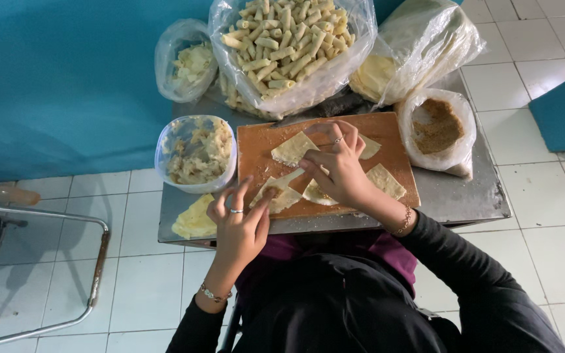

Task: The person cuts a thin dough sheet into triangular wrappers on a wooden board, then spoons filling from a plastic container onto the triangles and folds and pinches them closed into filled pastries. They repeat the cutting and filling cycle, working with dough pieces, filling, and a spoon at a small metal table.

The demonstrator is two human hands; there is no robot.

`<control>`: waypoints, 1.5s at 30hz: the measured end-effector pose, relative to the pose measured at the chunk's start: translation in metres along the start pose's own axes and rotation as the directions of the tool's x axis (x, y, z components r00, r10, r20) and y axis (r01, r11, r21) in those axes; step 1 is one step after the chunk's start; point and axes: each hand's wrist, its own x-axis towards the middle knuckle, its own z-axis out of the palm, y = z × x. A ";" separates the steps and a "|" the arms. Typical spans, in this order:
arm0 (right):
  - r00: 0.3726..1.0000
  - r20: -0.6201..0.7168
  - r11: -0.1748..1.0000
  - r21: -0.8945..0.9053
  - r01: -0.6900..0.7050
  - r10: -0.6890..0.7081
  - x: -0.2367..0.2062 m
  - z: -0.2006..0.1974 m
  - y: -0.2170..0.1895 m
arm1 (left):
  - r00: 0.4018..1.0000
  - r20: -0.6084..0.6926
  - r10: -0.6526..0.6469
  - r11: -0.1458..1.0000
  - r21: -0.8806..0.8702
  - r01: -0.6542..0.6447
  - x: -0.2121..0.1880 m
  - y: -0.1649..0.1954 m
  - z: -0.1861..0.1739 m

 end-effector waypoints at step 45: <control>0.949 -0.214 0.930 -0.235 -0.281 0.233 -0.112 -0.124 0.077 | 0.980 -0.181 -0.081 0.995 -0.075 0.068 0.008 0.016 0.036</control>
